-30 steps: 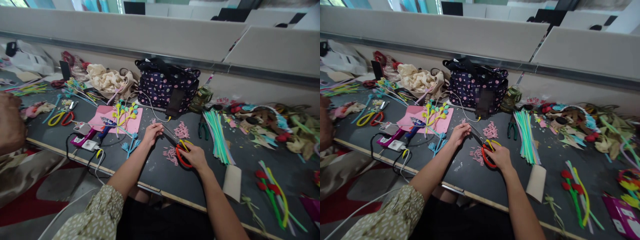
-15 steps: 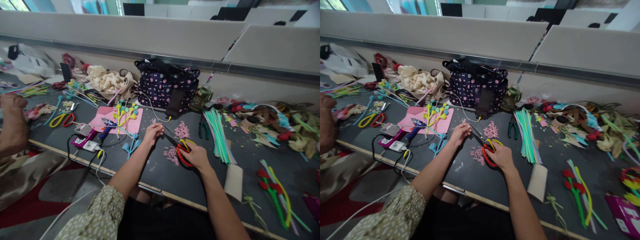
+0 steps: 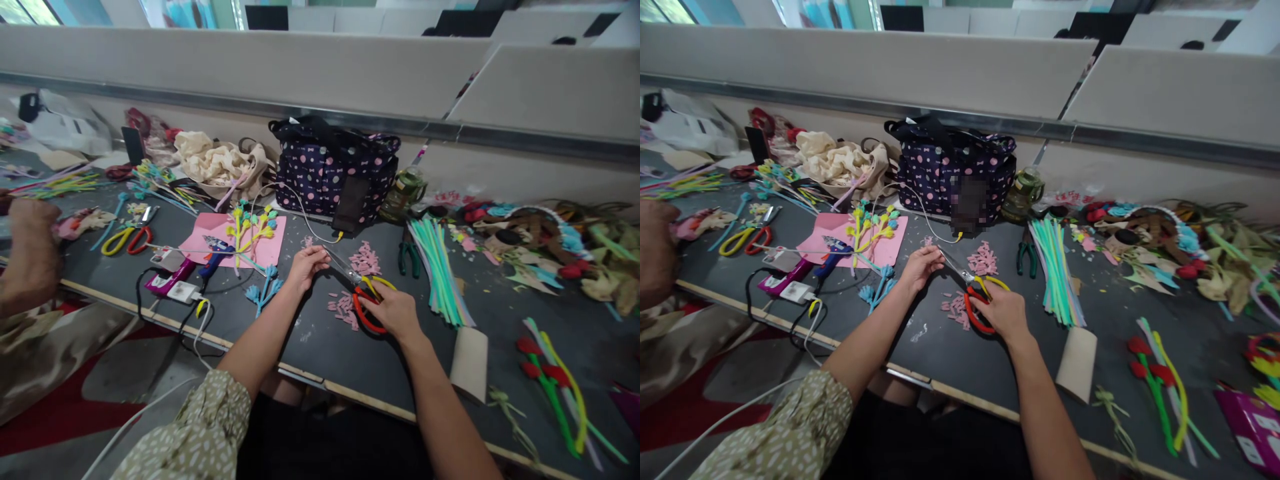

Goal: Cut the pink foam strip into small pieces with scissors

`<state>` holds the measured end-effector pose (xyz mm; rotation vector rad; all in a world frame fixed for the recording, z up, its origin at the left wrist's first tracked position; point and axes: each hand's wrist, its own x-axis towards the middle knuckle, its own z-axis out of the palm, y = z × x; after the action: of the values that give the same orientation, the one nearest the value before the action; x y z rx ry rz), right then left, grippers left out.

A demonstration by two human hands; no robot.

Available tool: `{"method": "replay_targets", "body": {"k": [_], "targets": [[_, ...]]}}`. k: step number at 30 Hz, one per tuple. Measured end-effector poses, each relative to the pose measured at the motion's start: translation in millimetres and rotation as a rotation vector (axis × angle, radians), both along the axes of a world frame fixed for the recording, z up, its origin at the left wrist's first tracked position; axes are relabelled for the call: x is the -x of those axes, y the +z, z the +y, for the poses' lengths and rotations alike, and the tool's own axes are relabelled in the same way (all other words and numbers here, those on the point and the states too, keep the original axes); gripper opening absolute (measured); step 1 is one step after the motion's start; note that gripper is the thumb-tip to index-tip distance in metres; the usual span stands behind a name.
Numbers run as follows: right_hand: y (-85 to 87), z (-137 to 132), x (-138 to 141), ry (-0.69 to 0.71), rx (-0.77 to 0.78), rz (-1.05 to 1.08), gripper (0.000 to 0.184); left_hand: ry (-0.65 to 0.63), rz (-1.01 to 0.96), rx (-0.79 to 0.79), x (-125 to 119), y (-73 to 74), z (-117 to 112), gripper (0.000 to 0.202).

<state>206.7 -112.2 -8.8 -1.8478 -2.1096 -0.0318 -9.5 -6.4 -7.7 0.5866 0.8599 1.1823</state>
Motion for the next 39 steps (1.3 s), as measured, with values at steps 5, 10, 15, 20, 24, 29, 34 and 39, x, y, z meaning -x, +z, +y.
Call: {"method": "replay_targets", "body": {"k": [5, 10, 15, 20, 24, 29, 34, 39], "targets": [[-0.3, 0, -1, 0.023, 0.003, 0.050, 0.034, -0.010, 0.016, 0.009, 0, 2.5, -1, 0.021], [0.8, 0, -1, 0.015, 0.012, 0.034, 0.034, -0.017, 0.014, 0.007, 1, 3.8, -1, 0.021], [3.9, 0, -1, -0.033, 0.003, 0.015, 0.042, -0.006, -0.001, -0.012, 3, 5.0, 0, 0.020], [15.2, -2, 6, -0.014, 0.041, 0.023, 0.052, 0.065, 0.040, -0.062, 3, 5.2, -1, 0.022], [20.9, -2, 10, -0.039, 0.114, 0.056, 0.051, 0.153, 0.083, -0.137, 3, 7.2, -2, 0.021], [16.0, 0, 6, -0.075, 0.098, 0.047, 0.046, 0.247, 0.140, -0.241, 1, 12.4, -4, 0.017], [6.3, 2, 0, -0.144, 0.035, 0.036, 0.046, 0.274, 0.183, -0.325, 0, 12.9, -4, 0.017], [1.6, 3, -2, -0.195, 0.009, 0.046, 0.047, 0.269, 0.122, -0.217, 3, 7.6, 0, 0.025]]}}
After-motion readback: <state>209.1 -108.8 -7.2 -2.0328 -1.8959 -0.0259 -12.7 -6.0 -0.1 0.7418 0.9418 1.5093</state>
